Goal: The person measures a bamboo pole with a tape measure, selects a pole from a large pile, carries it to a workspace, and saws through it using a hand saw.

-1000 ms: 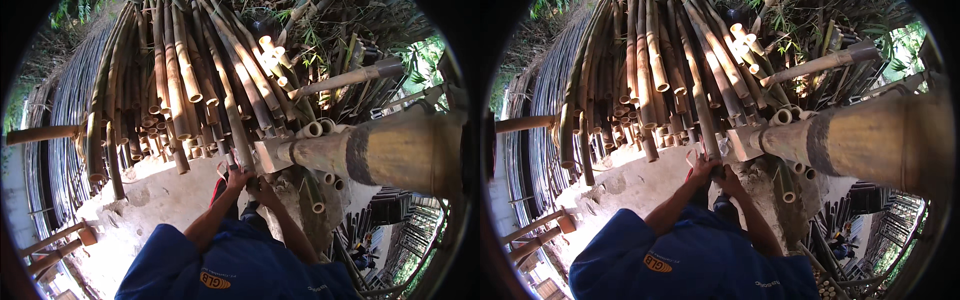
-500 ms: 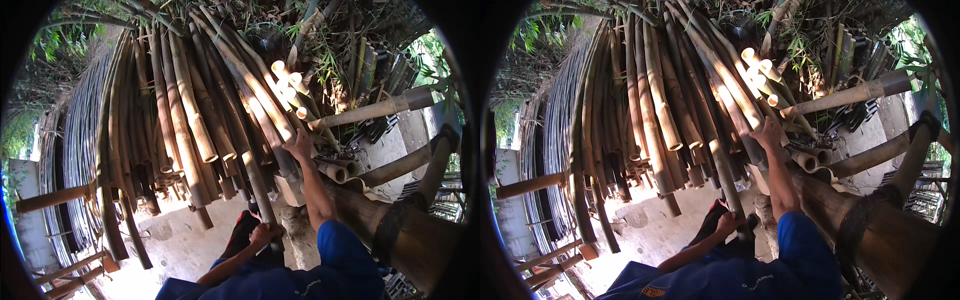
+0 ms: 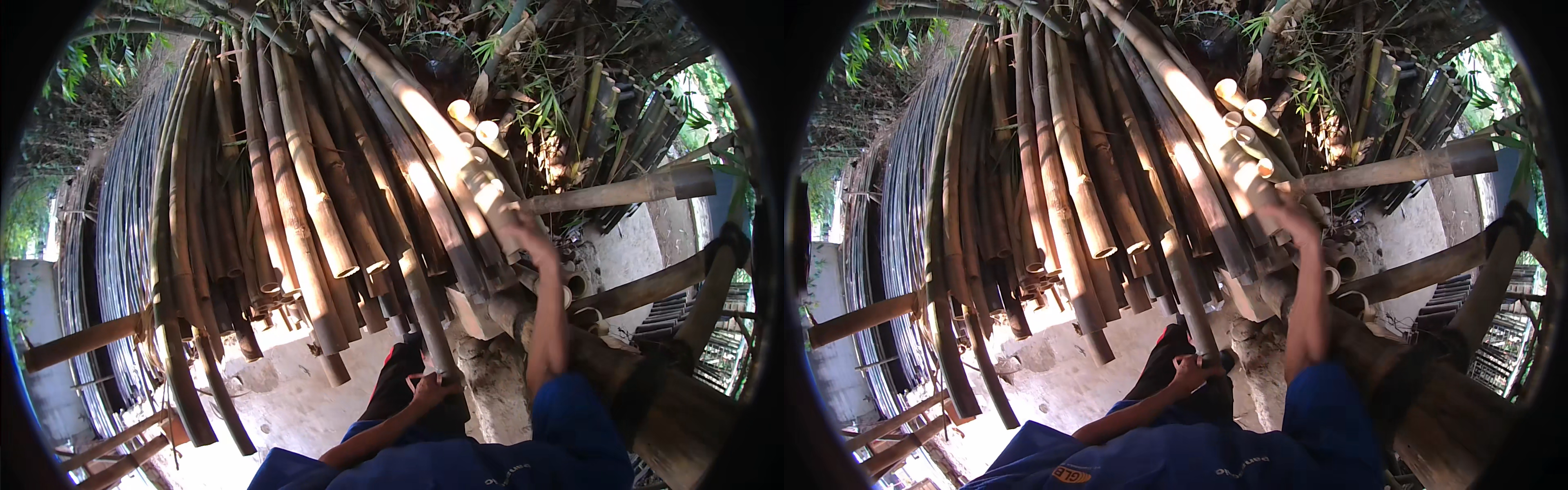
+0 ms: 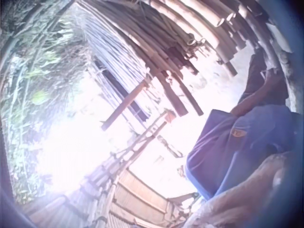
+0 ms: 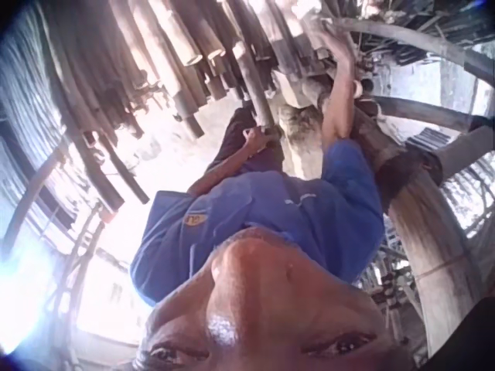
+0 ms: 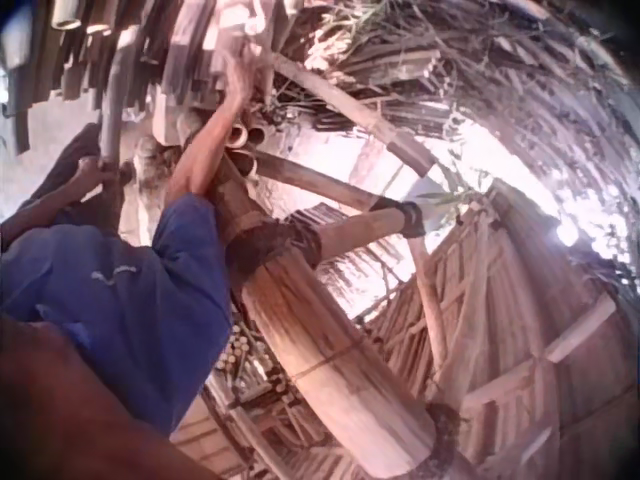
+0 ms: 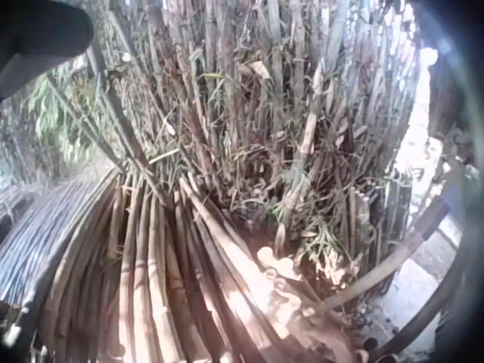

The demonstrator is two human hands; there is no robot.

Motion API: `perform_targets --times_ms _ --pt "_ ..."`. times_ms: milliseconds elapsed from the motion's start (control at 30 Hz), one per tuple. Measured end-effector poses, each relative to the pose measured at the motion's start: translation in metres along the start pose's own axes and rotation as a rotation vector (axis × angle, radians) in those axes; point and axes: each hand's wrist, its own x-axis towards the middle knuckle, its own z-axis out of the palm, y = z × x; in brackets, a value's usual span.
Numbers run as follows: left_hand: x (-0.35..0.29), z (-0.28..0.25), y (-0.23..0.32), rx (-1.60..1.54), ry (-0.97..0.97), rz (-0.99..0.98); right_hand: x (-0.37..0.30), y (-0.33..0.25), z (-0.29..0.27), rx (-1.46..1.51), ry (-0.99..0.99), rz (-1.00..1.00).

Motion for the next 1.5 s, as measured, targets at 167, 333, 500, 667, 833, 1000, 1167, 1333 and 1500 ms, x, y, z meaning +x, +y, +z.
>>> perform_targets --times_ms 167,333,500,667,833,1000,1167,1333,1500 --pt "0.007 0.008 -0.027 -0.456 -0.107 -0.020 -0.054 0.047 0.133 -0.563 -0.033 0.135" --pt "0.011 0.004 -0.032 -0.166 -0.037 -0.109 -0.055 0.092 0.151 -0.789 0.310 -0.152" --pt "-0.006 -0.023 0.010 -0.256 -0.125 -0.199 -0.026 0.133 0.130 -0.771 0.277 -0.003" --pt "0.011 -0.007 -0.023 -0.264 -0.139 -0.003 -0.014 0.148 0.083 -0.468 -0.008 -0.042" --pt "0.020 -0.007 -0.045 -0.028 -0.165 -0.062 -0.052 0.051 0.073 1.186 -0.728 0.321" --pt "0.062 0.028 -0.106 -0.193 -0.159 0.018 -0.071 0.032 0.101 1.264 -0.739 0.232" --pt "0.005 -0.028 -0.013 -0.076 -0.094 -0.062 -0.082 0.033 0.108 1.120 -0.657 0.284" --pt "0.005 -0.032 -0.014 -0.491 -0.270 -0.091 -0.115 0.020 0.132 0.308 -0.282 0.202" --pt "0.022 -0.010 -0.042 -0.408 -0.157 -0.080 -0.190 0.027 0.146 -1.012 0.248 -0.146"
